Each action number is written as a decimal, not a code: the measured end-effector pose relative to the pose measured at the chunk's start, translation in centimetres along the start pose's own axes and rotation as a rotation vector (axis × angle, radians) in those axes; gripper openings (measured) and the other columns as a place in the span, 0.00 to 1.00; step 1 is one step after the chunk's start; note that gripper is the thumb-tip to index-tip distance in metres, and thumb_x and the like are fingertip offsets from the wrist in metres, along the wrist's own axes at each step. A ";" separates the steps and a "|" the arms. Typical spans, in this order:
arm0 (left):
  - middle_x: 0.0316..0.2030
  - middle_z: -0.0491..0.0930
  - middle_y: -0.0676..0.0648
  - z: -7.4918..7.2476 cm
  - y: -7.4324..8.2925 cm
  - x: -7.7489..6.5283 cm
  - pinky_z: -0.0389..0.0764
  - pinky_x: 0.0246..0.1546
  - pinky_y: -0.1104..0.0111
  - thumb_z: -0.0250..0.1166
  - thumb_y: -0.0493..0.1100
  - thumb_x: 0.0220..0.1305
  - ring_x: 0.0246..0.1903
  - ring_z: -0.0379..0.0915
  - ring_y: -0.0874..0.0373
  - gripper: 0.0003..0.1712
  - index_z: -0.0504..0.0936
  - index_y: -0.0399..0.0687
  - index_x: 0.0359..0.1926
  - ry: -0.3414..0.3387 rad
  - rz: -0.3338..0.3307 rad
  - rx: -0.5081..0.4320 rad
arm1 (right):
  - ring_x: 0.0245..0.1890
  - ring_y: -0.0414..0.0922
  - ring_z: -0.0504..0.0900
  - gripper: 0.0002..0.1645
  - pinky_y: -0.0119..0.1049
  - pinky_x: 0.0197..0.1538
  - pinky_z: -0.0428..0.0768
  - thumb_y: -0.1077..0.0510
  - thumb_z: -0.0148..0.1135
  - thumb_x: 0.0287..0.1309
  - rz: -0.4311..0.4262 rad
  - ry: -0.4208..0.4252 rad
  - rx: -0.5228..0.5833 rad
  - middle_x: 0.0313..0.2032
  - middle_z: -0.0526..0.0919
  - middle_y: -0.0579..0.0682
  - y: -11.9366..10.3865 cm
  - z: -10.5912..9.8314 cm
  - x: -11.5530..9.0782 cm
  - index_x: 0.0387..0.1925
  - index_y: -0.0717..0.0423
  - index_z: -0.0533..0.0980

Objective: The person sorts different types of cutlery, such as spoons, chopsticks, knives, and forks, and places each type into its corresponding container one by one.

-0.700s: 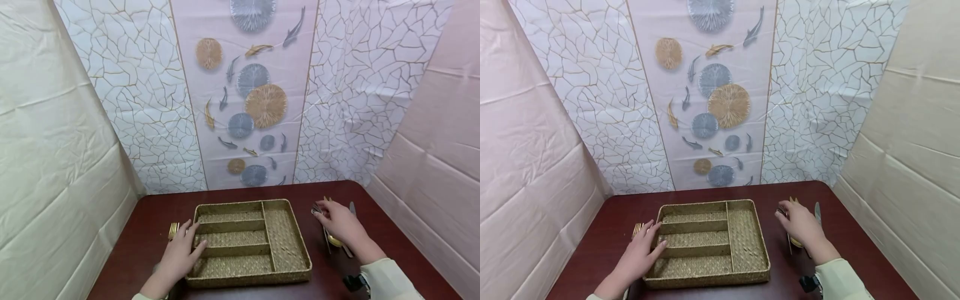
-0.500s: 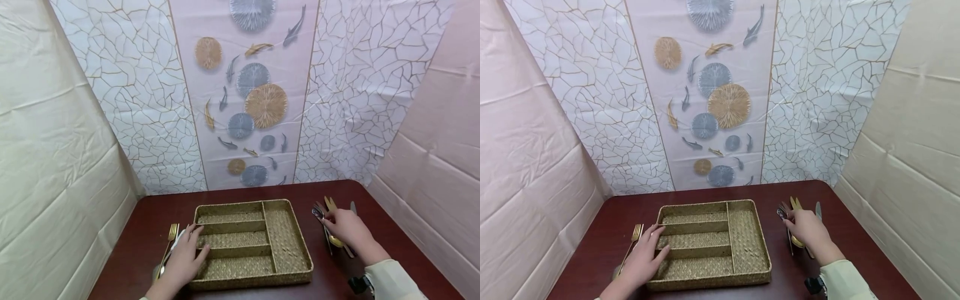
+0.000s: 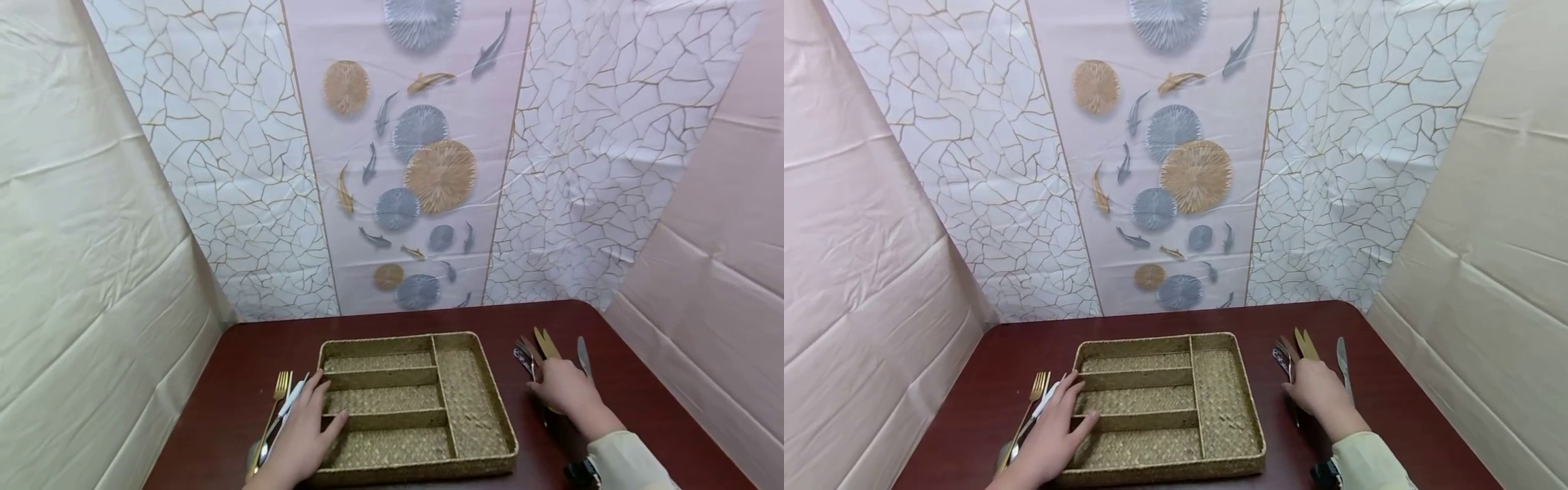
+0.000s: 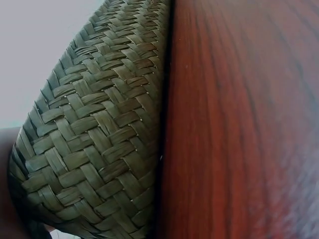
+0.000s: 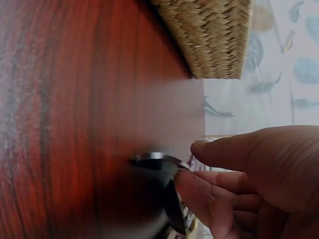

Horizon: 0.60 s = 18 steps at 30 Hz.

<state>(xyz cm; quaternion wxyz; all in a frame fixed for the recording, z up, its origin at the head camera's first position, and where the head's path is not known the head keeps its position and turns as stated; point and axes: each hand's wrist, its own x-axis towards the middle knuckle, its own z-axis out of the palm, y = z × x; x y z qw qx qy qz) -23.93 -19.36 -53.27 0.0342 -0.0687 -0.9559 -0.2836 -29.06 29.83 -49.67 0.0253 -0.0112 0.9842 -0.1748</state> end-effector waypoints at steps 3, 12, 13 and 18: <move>0.78 0.46 0.49 0.0 0.2 0.0 0.63 0.64 0.42 0.58 0.69 0.67 0.74 0.49 0.43 0.44 0.65 0.46 0.73 0.006 -0.001 0.006 | 0.12 0.44 0.71 0.25 0.39 0.20 0.68 0.50 0.68 0.61 0.021 -0.015 -0.006 0.11 0.70 0.45 0.3 0.3 0.0 0.12 0.49 0.71; 0.78 0.47 0.48 -0.2 0.5 -0.1 0.61 0.66 0.42 0.57 0.68 0.68 0.74 0.49 0.44 0.44 0.66 0.44 0.73 0.036 0.032 0.009 | 0.13 0.45 0.75 0.23 0.40 0.19 0.70 0.51 0.63 0.64 0.062 -0.050 0.031 0.13 0.77 0.47 0.7 0.3 0.1 0.13 0.52 0.73; 0.78 0.47 0.48 -0.2 0.5 -0.1 0.61 0.66 0.42 0.57 0.69 0.68 0.74 0.49 0.44 0.44 0.66 0.44 0.73 0.034 0.027 0.008 | 0.13 0.45 0.75 0.23 0.39 0.19 0.70 0.51 0.63 0.64 0.062 -0.053 0.035 0.13 0.77 0.47 0.6 0.4 0.2 0.13 0.52 0.74; 0.78 0.47 0.48 -0.1 0.3 -0.5 0.61 0.66 0.42 0.56 0.71 0.67 0.74 0.48 0.45 0.45 0.66 0.45 0.72 0.032 0.011 0.009 | 0.13 0.46 0.74 0.23 0.40 0.19 0.69 0.52 0.63 0.63 0.058 -0.041 0.027 0.12 0.75 0.47 0.8 0.7 0.3 0.13 0.51 0.73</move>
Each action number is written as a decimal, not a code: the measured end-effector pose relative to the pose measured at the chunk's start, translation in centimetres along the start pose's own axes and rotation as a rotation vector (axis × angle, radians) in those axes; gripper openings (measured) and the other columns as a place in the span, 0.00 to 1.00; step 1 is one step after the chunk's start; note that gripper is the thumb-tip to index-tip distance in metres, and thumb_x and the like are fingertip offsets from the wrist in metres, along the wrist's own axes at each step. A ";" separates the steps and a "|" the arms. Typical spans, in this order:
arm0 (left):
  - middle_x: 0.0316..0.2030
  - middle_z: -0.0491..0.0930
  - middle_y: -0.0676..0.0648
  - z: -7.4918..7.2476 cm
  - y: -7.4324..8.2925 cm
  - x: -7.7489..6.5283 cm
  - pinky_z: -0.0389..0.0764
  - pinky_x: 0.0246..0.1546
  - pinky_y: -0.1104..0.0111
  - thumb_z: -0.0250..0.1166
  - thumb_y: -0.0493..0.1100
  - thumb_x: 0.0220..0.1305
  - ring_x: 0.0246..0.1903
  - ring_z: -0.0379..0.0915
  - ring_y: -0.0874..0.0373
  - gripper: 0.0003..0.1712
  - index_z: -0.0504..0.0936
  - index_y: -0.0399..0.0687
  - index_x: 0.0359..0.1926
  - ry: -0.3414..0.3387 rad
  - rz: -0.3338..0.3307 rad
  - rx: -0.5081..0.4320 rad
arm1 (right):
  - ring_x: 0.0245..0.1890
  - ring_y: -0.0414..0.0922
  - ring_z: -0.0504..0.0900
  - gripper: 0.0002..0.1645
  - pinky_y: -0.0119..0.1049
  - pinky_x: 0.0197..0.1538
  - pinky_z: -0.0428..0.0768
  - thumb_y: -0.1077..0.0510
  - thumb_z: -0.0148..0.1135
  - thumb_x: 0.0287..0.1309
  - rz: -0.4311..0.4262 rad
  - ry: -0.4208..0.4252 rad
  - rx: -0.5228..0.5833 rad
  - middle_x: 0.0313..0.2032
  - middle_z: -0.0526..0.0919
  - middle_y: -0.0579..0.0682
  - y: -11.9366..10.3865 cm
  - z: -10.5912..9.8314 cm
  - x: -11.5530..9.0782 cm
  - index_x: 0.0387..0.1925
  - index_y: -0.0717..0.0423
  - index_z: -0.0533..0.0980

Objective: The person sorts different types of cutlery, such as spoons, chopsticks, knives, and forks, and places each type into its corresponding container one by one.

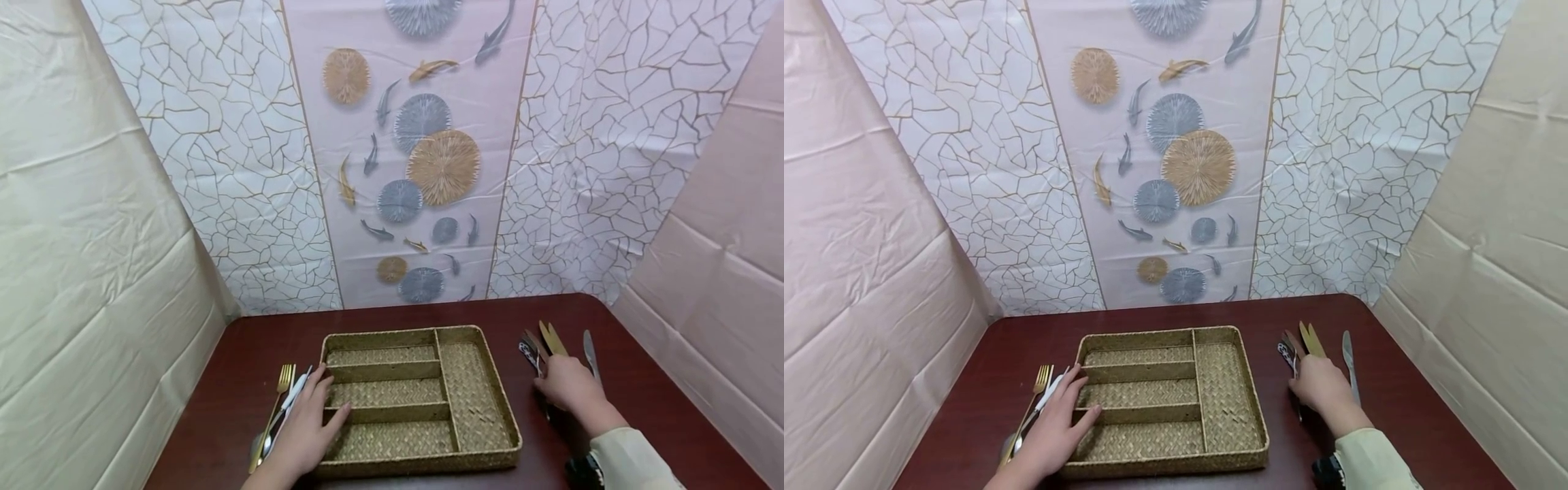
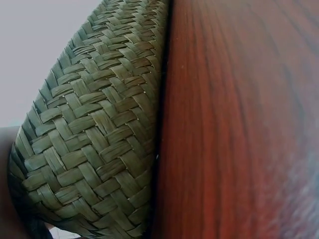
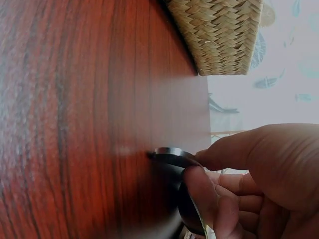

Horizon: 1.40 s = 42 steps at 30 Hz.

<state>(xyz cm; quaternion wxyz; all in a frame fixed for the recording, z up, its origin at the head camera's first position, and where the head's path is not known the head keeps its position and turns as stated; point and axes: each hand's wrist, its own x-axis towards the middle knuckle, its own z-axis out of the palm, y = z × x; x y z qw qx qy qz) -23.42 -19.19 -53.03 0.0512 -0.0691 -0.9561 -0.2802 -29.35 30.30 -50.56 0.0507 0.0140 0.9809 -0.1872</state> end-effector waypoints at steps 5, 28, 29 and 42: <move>0.78 0.47 0.49 0.1 0.0 -0.1 0.62 0.66 0.43 0.58 0.69 0.68 0.74 0.49 0.45 0.43 0.67 0.45 0.72 0.011 0.003 -0.012 | 0.12 0.45 0.69 0.22 0.40 0.20 0.66 0.55 0.62 0.59 -0.047 0.065 -0.040 0.11 0.66 0.45 0.0 -0.4 -0.2 0.11 0.48 0.68; 0.76 0.54 0.48 -0.2 0.0 -0.4 0.60 0.66 0.42 0.45 0.52 0.81 0.74 0.50 0.43 0.27 0.71 0.39 0.68 0.109 0.072 -0.238 | 0.13 0.40 0.67 0.06 0.38 0.18 0.63 0.55 0.62 0.62 -0.296 0.222 -0.076 0.15 0.70 0.39 -8.9 -4.2 -3.9 0.29 0.44 0.78; 0.76 0.55 0.47 -0.2 0.1 -0.4 0.59 0.66 0.42 0.44 0.51 0.81 0.74 0.50 0.42 0.27 0.71 0.39 0.68 0.121 0.076 -0.256 | 0.13 0.40 0.66 0.07 0.37 0.18 0.62 0.56 0.62 0.62 -0.321 0.230 -0.080 0.15 0.69 0.39 -9.5 -4.1 -4.1 0.27 0.43 0.77; 0.76 0.55 0.47 0.3 0.2 0.1 0.56 0.65 0.38 0.37 0.48 0.83 0.73 0.49 0.41 0.27 0.73 0.40 0.66 0.137 0.047 -0.354 | 0.20 0.34 0.68 0.13 0.34 0.23 0.69 0.55 0.68 0.57 -0.584 0.245 -0.171 0.21 0.70 0.31 -17.7 -1.0 -6.7 0.22 0.37 0.75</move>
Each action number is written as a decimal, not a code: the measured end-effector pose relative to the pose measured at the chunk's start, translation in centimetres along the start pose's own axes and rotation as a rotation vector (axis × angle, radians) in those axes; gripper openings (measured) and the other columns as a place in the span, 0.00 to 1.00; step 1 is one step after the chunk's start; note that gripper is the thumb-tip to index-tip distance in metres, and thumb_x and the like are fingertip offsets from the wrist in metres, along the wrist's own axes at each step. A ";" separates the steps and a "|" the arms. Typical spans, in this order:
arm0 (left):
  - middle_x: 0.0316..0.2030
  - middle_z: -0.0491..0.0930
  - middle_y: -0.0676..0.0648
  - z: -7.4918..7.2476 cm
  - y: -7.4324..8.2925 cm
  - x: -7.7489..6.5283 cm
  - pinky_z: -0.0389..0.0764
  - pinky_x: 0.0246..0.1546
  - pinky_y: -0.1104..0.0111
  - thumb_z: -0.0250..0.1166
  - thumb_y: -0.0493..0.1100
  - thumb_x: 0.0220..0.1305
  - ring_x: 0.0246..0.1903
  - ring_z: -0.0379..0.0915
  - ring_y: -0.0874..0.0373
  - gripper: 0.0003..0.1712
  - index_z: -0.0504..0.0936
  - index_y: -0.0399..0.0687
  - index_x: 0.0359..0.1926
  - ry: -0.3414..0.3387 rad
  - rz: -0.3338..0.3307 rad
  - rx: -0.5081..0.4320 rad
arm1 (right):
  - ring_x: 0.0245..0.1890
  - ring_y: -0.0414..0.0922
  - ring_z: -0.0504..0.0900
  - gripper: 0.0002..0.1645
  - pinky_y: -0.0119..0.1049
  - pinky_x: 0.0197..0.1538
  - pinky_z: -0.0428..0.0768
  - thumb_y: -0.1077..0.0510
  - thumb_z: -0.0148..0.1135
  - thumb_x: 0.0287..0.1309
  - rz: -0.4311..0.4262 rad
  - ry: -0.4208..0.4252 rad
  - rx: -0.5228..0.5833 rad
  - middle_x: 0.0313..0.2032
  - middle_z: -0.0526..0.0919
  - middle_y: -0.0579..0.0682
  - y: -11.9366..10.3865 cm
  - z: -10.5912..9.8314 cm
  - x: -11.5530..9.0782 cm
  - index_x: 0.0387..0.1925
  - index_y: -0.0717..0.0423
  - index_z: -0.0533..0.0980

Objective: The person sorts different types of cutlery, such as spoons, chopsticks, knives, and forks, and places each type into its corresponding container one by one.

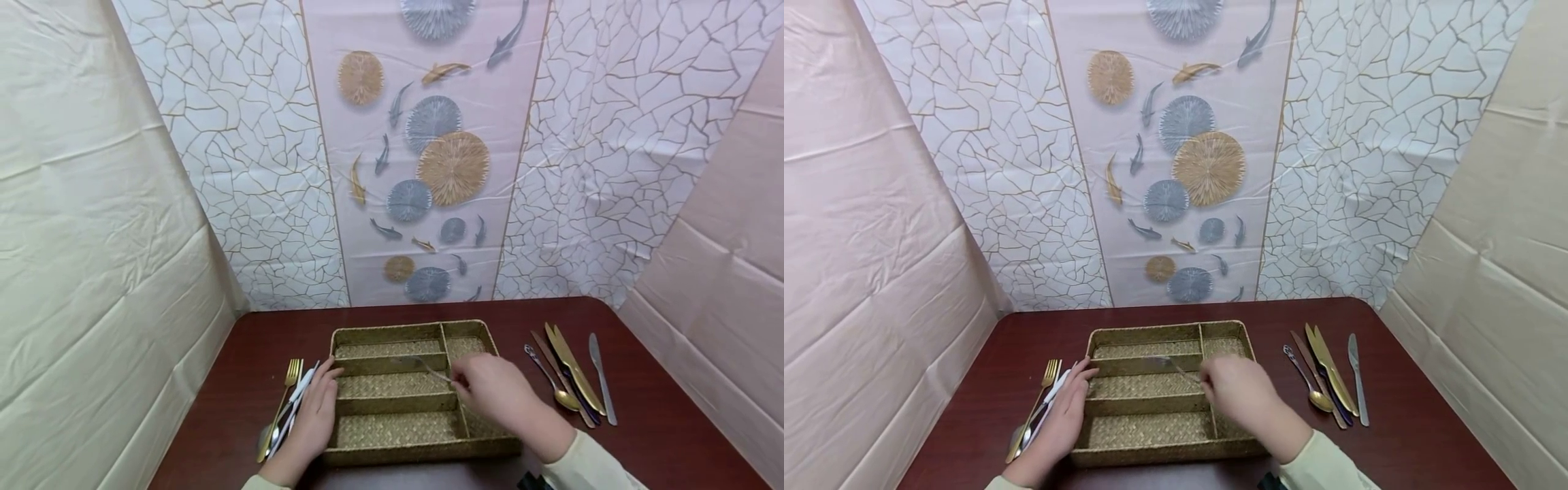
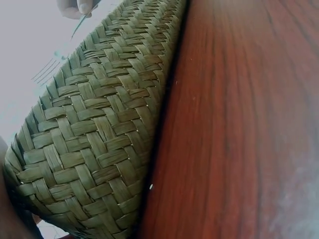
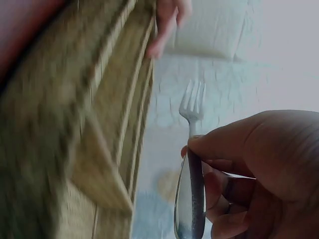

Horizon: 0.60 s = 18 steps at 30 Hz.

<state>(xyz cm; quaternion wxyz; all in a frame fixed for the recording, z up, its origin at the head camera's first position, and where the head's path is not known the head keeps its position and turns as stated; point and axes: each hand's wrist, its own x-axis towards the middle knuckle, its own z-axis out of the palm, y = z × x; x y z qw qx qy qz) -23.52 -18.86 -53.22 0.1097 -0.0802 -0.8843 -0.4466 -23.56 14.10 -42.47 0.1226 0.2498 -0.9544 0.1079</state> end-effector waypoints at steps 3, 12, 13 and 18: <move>0.76 0.55 0.47 0.1 0.0 0.1 0.53 0.67 0.38 0.36 0.48 0.83 0.74 0.48 0.42 0.27 0.74 0.40 0.66 0.002 -0.002 -0.012 | 0.21 0.33 0.71 0.12 0.34 0.23 0.72 0.56 0.69 0.54 -0.107 0.012 0.011 0.22 0.72 0.31 -1.5 0.9 0.2 0.21 0.38 0.77; 0.76 0.55 0.50 0.7 -0.6 0.4 0.58 0.65 0.39 0.39 0.48 0.83 0.73 0.50 0.42 0.25 0.77 0.42 0.62 0.025 0.010 -0.022 | 0.17 0.34 0.64 0.17 0.34 0.19 0.64 0.62 0.66 0.47 -0.239 -0.038 0.051 0.19 0.67 0.33 -4.0 3.6 0.2 0.14 0.39 0.71; 0.76 0.55 0.51 0.8 -0.6 0.4 0.58 0.65 0.40 0.40 0.48 0.83 0.73 0.50 0.42 0.24 0.77 0.42 0.62 0.027 0.012 -0.020 | 0.18 0.34 0.64 0.18 0.34 0.19 0.64 0.61 0.67 0.47 -0.238 -0.047 0.047 0.18 0.66 0.33 -4.3 3.8 0.3 0.14 0.39 0.70; 0.76 0.54 0.51 0.6 -0.6 0.3 0.58 0.65 0.40 0.41 0.52 0.82 0.73 0.49 0.43 0.26 0.76 0.43 0.63 0.015 0.003 -0.004 | 0.16 0.35 0.60 0.22 0.33 0.18 0.60 0.60 0.67 0.46 -0.237 -0.089 0.048 0.14 0.61 0.33 -5.4 5.0 0.7 0.12 0.39 0.64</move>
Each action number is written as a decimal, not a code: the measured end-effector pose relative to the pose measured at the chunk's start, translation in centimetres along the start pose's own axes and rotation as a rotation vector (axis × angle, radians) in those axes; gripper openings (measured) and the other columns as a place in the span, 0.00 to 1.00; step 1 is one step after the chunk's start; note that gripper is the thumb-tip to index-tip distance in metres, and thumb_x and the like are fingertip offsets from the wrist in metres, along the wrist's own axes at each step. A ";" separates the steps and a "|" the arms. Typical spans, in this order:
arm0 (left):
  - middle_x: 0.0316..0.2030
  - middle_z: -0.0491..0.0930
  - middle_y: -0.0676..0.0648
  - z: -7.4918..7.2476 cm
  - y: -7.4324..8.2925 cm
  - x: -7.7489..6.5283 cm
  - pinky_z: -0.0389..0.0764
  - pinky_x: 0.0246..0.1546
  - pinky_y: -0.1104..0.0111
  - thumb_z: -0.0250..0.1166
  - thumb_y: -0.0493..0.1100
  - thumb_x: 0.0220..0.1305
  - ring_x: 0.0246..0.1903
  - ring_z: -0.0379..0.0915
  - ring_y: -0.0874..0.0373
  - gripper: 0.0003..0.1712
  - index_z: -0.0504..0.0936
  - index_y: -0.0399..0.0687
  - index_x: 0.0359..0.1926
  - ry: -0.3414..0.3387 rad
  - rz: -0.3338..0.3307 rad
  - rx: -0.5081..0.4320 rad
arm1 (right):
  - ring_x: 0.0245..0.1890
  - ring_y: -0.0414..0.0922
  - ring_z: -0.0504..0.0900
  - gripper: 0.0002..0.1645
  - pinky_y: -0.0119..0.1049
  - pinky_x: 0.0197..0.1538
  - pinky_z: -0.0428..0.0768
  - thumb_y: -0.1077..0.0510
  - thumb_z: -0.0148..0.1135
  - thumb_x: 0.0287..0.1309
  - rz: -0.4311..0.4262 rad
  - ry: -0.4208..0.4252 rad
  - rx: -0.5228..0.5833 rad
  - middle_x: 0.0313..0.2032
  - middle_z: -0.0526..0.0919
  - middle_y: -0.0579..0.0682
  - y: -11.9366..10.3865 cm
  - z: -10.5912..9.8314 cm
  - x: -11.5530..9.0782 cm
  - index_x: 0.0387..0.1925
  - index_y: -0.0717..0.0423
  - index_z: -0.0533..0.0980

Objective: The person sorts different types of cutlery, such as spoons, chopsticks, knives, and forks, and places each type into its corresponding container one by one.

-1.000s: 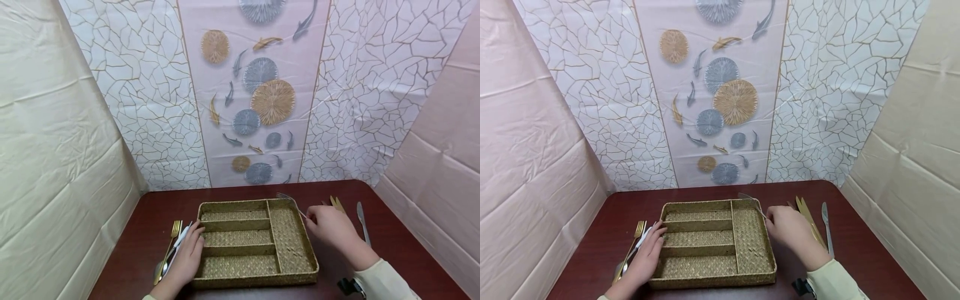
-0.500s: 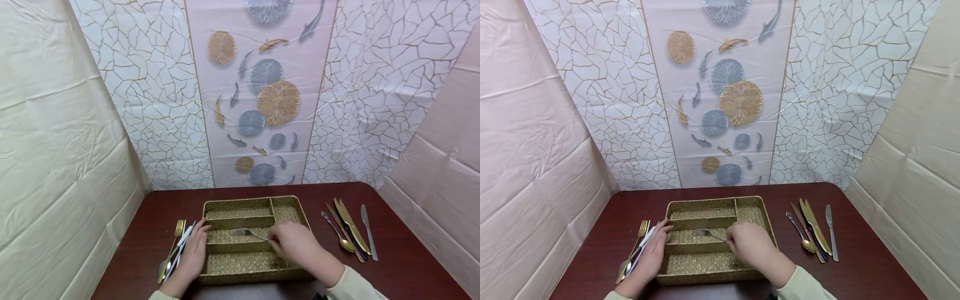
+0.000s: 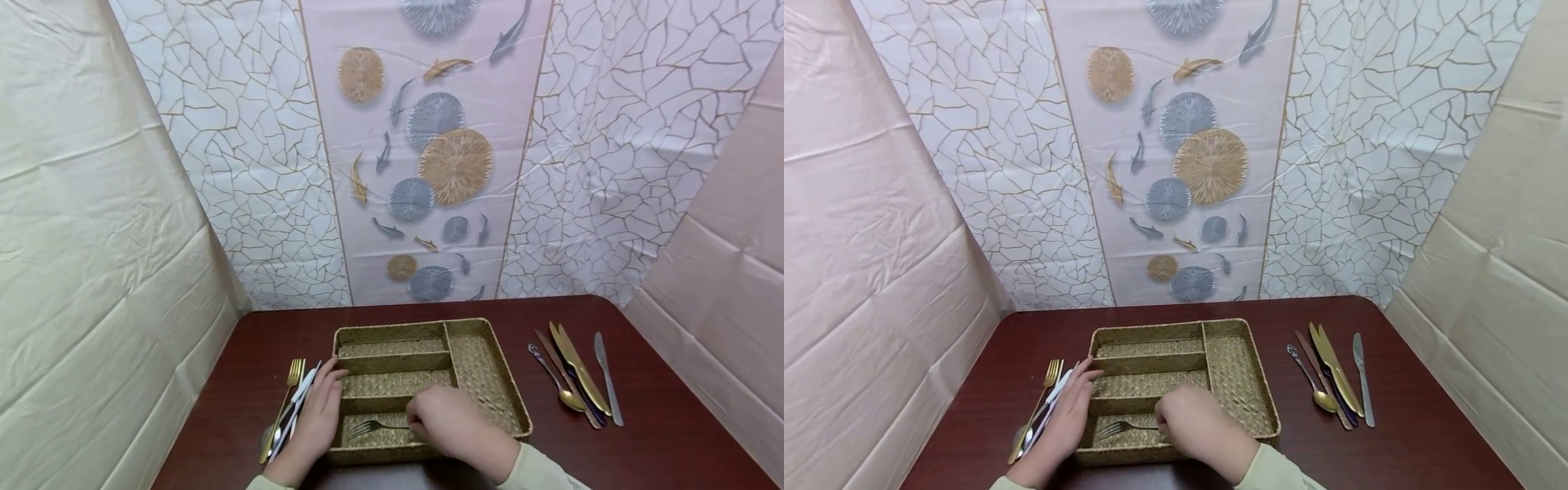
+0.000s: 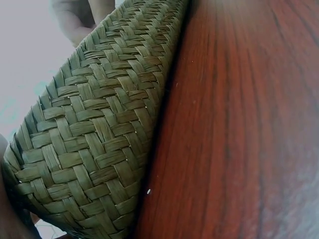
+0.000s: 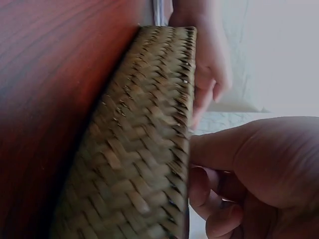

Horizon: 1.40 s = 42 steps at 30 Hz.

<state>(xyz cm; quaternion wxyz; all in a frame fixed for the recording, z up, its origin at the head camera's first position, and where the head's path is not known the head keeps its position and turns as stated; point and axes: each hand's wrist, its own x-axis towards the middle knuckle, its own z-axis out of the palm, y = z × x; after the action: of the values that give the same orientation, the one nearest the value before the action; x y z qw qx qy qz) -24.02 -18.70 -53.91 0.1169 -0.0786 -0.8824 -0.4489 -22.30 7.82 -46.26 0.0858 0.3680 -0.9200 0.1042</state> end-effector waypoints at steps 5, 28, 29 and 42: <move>0.76 0.53 0.47 0.0 0.1 0.0 0.59 0.65 0.39 0.41 0.54 0.82 0.74 0.48 0.42 0.26 0.77 0.43 0.61 -0.016 -0.025 0.006 | 0.15 0.35 0.59 0.25 0.32 0.18 0.60 0.58 0.71 0.44 -0.020 -0.024 -0.041 0.13 0.60 0.32 0.0 1.3 0.5 0.10 0.39 0.63; 0.76 0.55 0.49 0.3 0.7 0.1 0.62 0.61 0.39 0.52 0.40 0.76 0.73 0.50 0.41 0.14 0.82 0.48 0.54 0.000 -0.055 0.034 | 0.17 0.32 0.66 0.16 0.33 0.19 0.67 0.58 0.73 0.43 -0.016 -0.113 0.023 0.14 0.71 0.28 1.4 2.9 1.3 0.12 0.36 0.78; 0.76 0.55 0.49 0.3 0.6 0.1 0.62 0.61 0.39 0.53 0.40 0.76 0.73 0.51 0.41 0.14 0.82 0.49 0.54 0.002 -0.053 0.038 | 0.17 0.32 0.65 0.16 0.32 0.19 0.66 0.58 0.73 0.43 -0.020 -0.109 0.019 0.14 0.70 0.28 1.4 2.9 1.2 0.12 0.36 0.77; 0.77 0.53 0.50 0.6 0.4 0.1 0.59 0.64 0.39 0.53 0.42 0.76 0.74 0.47 0.42 0.13 0.84 0.51 0.51 -0.017 -0.045 0.038 | 0.17 0.31 0.66 0.16 0.33 0.20 0.67 0.59 0.72 0.41 -0.027 -0.075 0.020 0.15 0.70 0.26 1.8 3.1 0.9 0.12 0.34 0.78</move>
<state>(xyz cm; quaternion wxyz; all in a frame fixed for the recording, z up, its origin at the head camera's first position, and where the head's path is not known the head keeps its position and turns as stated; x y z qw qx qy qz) -24.13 -18.00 -53.87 0.1005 -0.0604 -0.8933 -0.4338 -24.43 7.72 -49.24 0.0490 0.3847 -0.9164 0.0987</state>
